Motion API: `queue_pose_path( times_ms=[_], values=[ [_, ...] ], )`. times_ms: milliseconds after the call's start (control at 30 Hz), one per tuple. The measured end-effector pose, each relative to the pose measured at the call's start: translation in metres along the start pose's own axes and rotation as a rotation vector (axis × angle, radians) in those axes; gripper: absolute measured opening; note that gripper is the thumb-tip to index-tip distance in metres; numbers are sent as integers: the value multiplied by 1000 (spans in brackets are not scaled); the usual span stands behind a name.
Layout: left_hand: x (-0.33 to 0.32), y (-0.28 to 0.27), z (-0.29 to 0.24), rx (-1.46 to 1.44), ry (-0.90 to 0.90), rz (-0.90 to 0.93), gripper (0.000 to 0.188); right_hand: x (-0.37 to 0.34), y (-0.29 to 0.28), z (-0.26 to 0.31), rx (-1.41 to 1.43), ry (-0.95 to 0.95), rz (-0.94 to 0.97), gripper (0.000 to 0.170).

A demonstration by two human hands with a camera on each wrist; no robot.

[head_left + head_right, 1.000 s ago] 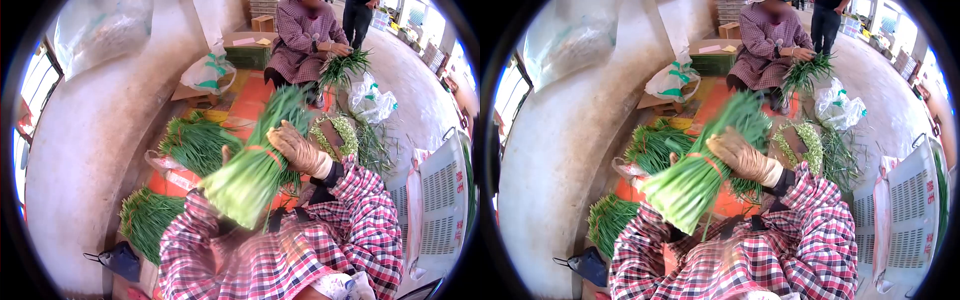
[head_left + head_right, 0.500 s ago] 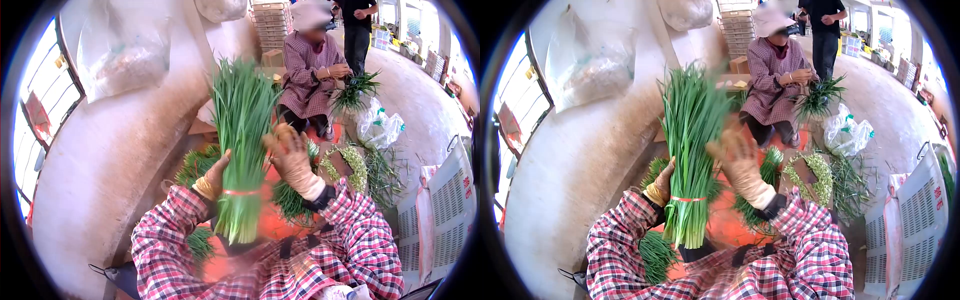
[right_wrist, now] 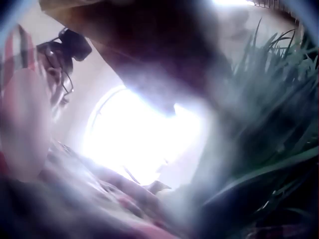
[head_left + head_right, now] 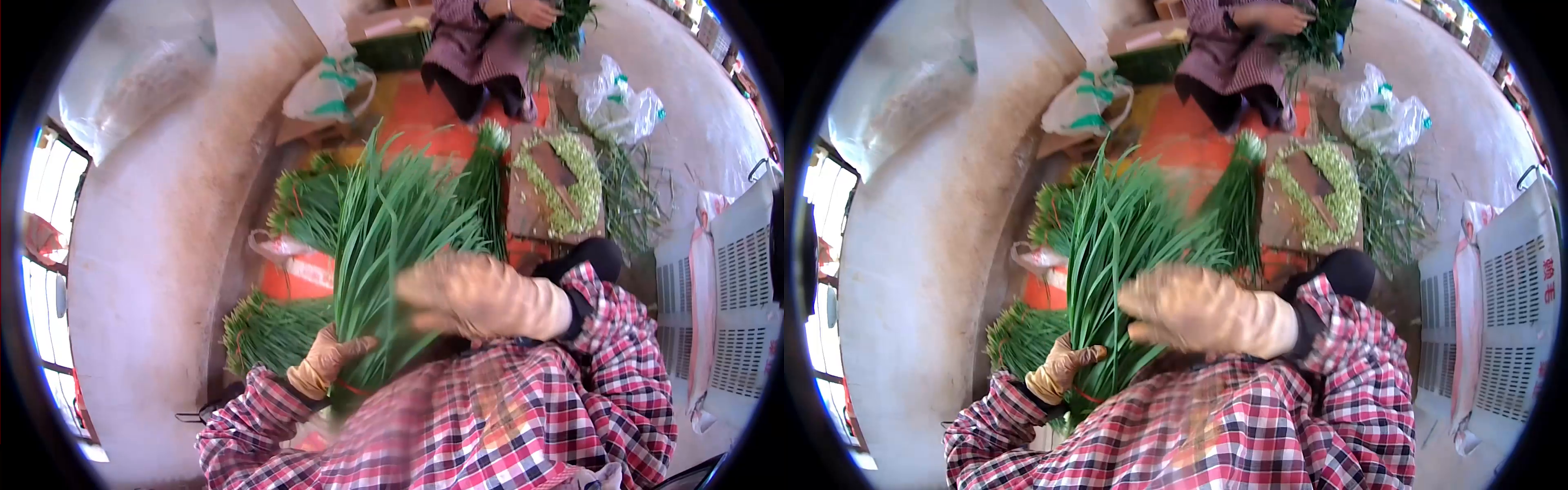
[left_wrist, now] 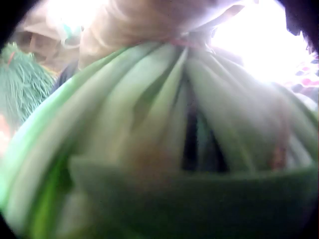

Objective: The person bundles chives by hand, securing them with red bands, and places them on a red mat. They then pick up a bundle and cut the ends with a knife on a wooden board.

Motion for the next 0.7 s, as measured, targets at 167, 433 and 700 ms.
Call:
queue_pose_path(
  times_ms=[167, 433, 700],
  values=[
    [-8, 7, 26, -196, -22, 13, 40, -38, 73, -38, 9, 83, 177, 41],
    [-9, -24, -3, -118, 24, -164, 32, -105, 145, -84, 204, 459, 598, 42],
    [16, -21, -9, 160, 354, -139, 29, -10, 26, -33, -267, -103, -101, 58]
  ],
)
Point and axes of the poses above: each hand's wrist, its own x-axis towards the middle knuckle, its own y-axis out of the palm, z = x × y, the point moved 6 cm from there along x, towards the middle knuckle, and after that the axes turned 10 degrees about -x, right-handed, at the moved point
